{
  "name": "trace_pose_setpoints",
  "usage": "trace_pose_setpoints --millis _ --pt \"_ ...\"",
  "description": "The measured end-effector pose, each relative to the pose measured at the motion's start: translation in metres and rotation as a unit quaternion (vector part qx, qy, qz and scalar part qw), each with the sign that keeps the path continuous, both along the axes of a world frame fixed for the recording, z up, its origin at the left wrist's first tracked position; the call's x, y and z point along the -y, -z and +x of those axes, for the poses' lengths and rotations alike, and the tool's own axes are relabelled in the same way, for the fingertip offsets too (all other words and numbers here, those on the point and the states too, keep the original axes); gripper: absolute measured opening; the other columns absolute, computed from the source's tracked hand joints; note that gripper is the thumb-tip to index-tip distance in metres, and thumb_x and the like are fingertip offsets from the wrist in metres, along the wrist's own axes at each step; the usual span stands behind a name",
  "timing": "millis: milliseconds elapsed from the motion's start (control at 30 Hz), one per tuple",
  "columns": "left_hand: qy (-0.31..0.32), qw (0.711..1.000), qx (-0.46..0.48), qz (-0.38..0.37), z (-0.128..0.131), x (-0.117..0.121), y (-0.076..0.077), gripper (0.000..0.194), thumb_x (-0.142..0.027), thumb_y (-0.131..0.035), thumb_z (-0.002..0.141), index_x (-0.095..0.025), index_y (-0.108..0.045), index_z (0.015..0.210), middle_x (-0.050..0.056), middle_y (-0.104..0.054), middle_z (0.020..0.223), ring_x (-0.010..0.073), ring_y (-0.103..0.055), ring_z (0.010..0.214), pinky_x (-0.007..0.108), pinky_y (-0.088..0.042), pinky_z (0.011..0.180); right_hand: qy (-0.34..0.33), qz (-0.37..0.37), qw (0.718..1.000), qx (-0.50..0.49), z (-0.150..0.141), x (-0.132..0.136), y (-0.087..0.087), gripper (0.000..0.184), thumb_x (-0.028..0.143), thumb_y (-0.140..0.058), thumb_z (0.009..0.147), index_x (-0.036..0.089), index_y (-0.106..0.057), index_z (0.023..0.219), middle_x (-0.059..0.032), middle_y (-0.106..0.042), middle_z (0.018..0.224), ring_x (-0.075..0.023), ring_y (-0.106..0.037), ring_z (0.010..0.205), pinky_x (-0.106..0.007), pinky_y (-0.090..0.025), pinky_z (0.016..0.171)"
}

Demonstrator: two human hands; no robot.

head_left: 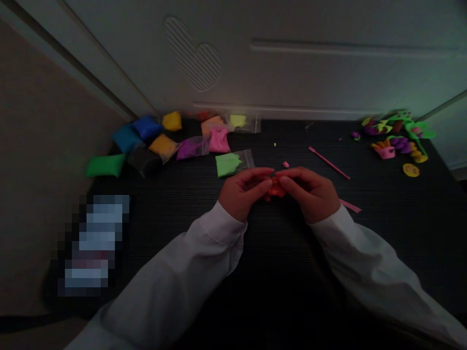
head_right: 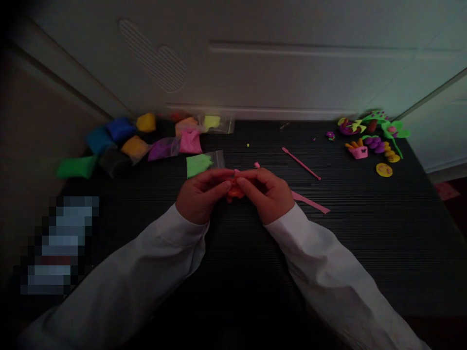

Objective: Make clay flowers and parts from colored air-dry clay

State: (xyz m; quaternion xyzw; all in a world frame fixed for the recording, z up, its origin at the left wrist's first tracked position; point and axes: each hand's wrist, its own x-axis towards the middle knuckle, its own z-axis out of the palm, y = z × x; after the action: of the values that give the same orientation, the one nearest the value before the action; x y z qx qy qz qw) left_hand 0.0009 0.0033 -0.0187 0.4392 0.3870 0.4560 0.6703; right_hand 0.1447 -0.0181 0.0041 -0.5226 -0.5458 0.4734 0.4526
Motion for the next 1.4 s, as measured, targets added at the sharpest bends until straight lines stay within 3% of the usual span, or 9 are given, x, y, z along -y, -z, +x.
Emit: trace_pose_setpoints --millis 233,467,633,800,1000,1200,1400 --pt "0.043 0.999 -0.022 -0.009 -0.001 0.001 -0.007 0.026 -0.024 -0.065 0.059 -0.017 -0.065 0.085 0.003 -0.065 0.075 0.0109 -0.057 0.058 0.027 -0.047 0.056 0.012 -0.004 0.996 -0.091 -0.001 -0.002 0.001 0.014 0.024 -0.063 0.065 0.018 -0.057 0.076 0.0026 -0.061 0.064 -0.0093 -0.059 0.056 -0.026 -0.049 0.058" --pt "0.06 0.996 0.038 -0.05 0.0 0.001 -0.002 0.016 -0.021 -0.066 0.059 -0.018 -0.064 0.075 -0.001 -0.062 0.059 0.0083 -0.055 0.051 0.023 -0.045 0.052 -0.025 -0.011 0.995 -0.096 -0.001 -0.003 0.006 0.012 0.028 -0.061 0.066 0.018 -0.059 0.072 0.0025 -0.062 0.06 -0.0095 -0.059 0.054 -0.027 -0.049 0.058" --pt "-0.007 0.998 0.033 -0.047 -0.001 -0.003 0.003 0.018 -0.023 -0.067 0.057 -0.017 -0.063 0.073 -0.001 -0.063 0.064 0.008 -0.054 0.053 0.023 -0.043 0.052 0.011 0.03 0.994 -0.1 -0.005 -0.003 0.008 0.018 0.032 -0.058 0.069 0.022 -0.056 0.085 0.0027 -0.063 0.07 -0.0092 -0.059 0.063 -0.027 -0.048 0.064" --pt "-0.055 0.997 0.049 -0.029 -0.001 -0.006 0.004 0.016 -0.022 -0.067 0.057 -0.017 -0.062 0.071 0.0 -0.064 0.072 0.0074 -0.053 0.055 0.021 -0.038 0.048 -0.013 -0.007 0.995 -0.103 -0.007 -0.001 0.009 0.02 0.027 -0.061 0.067 0.019 -0.057 0.085 -0.0014 -0.065 0.082 -0.0107 -0.06 0.072 -0.029 -0.049 0.071" --pt "-0.044 0.989 0.12 -0.078 0.006 -0.001 -0.001 0.013 -0.02 -0.066 0.058 -0.016 -0.06 0.069 -0.002 -0.063 0.064 0.0069 -0.055 0.056 0.022 -0.041 0.055 0.017 -0.008 0.995 -0.094 -0.005 -0.002 0.011 0.017 0.027 -0.063 0.065 0.019 -0.059 0.079 -0.0012 -0.066 0.083 -0.0113 -0.061 0.072 -0.03 -0.05 0.072" --pt "-0.027 0.984 0.143 -0.107 0.006 0.0 -0.001 0.015 -0.02 -0.065 0.061 -0.015 -0.06 0.074 0.0 -0.064 0.074 0.0085 -0.057 0.064 0.023 -0.045 0.063 0.038 -0.001 0.995 -0.09 -0.006 -0.002 0.011 0.013 0.025 -0.062 0.065 0.02 -0.059 0.077 0.0006 -0.066 0.079 -0.0102 -0.06 0.07 -0.029 -0.049 0.071" --pt "0.039 0.995 0.062 -0.075 0.001 -0.003 0.001 0.018 -0.023 -0.063 0.062 -0.014 -0.064 0.077 0.002 -0.064 0.068 0.0098 -0.056 0.062 0.026 -0.045 0.063 0.018 0.006 0.999 -0.042 -0.002 -0.002 0.005 0.016 0.026 -0.058 0.069 0.02 -0.061 0.084 -0.0009 -0.065 0.083 -0.0122 -0.059 0.076 -0.032 -0.046 0.076"
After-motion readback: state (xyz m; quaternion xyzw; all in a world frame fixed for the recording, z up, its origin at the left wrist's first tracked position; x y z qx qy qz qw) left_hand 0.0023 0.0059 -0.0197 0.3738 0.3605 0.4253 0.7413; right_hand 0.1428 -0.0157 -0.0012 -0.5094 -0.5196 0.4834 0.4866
